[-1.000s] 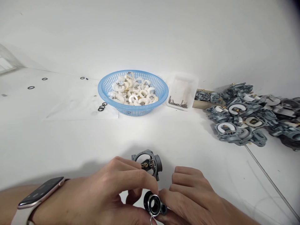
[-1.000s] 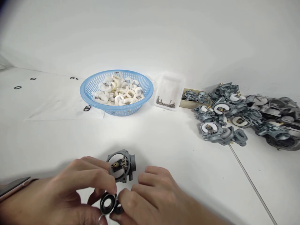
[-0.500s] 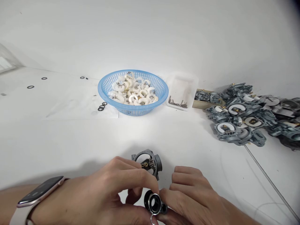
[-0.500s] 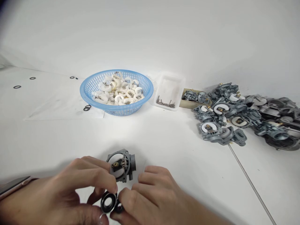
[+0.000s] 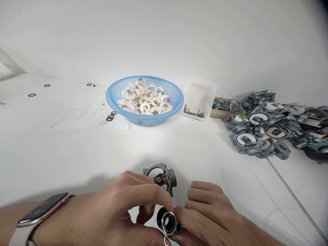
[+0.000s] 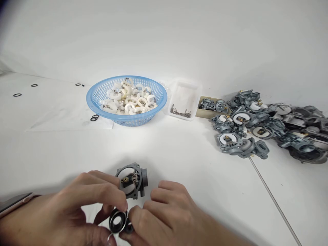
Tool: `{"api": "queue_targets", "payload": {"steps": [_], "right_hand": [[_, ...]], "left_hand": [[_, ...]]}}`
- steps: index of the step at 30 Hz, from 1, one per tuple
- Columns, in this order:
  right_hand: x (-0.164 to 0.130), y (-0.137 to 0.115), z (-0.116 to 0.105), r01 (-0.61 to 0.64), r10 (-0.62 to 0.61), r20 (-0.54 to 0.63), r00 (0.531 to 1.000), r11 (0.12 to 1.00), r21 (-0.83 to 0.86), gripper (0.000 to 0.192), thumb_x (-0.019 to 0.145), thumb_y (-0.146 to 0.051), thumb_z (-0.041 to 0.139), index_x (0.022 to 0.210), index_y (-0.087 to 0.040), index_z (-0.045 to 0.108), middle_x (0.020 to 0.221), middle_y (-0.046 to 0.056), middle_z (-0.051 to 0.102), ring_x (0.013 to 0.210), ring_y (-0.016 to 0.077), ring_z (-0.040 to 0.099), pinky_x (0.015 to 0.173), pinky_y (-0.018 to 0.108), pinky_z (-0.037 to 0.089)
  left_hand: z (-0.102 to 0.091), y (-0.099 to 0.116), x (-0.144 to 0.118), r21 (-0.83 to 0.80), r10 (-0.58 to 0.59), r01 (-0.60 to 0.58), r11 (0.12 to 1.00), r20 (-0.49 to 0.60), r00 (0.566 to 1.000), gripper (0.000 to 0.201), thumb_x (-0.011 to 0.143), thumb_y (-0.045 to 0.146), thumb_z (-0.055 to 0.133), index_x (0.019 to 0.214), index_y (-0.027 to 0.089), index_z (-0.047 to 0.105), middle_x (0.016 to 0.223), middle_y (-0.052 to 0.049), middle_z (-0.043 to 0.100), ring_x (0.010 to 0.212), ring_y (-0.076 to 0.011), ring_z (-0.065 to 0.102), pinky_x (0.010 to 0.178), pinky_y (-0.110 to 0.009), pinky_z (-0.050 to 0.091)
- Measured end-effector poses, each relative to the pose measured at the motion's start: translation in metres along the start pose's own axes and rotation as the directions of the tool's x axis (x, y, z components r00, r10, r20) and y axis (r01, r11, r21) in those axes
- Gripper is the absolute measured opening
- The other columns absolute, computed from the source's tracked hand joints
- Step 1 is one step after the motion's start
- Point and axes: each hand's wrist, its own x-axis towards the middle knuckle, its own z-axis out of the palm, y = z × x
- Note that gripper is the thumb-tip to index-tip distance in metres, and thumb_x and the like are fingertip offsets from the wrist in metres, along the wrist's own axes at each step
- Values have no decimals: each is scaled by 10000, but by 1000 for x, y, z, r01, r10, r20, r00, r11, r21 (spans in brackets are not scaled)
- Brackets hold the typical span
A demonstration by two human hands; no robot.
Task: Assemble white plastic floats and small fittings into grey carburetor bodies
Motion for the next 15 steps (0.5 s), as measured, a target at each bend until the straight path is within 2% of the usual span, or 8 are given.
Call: {"api": "queue_targets", "payload": {"steps": [5, 11, 15], "right_hand": [[0, 0, 5, -47, 51, -55, 997, 995, 83, 488, 1224, -352, 373, 824, -210, 614, 697, -17, 687, 651, 129, 606, 687, 281, 494], [1, 4, 0, 10, -10, -14, 1000, 1000, 7, 270, 1132, -329, 585, 919, -226, 714, 702, -19, 691, 636, 144, 627, 705, 267, 536], [1, 4, 0, 1, 0, -27, 1000, 1000, 20, 305, 1141, -344, 566, 898, -225, 706, 680, -19, 675, 611, 143, 610, 700, 266, 545]], "left_hand": [[0, 2, 1, 41, 18, -16, 999, -45, 999, 246, 989, 485, 826, 1038, 245, 801, 730, 40, 723, 636, -115, 695, 705, -172, 561], [-2, 3, 5, 25, 3, -3, 1000, 20, 1000, 358, 1018, 572, 748, 1014, 220, 816, 709, 17, 723, 625, -142, 703, 671, -203, 575], [2, -2, 1, 32, 43, -41, 999, -44, 998, 262, 983, 497, 836, 1055, 250, 786, 732, 36, 718, 641, -129, 699, 696, -189, 566]]}}
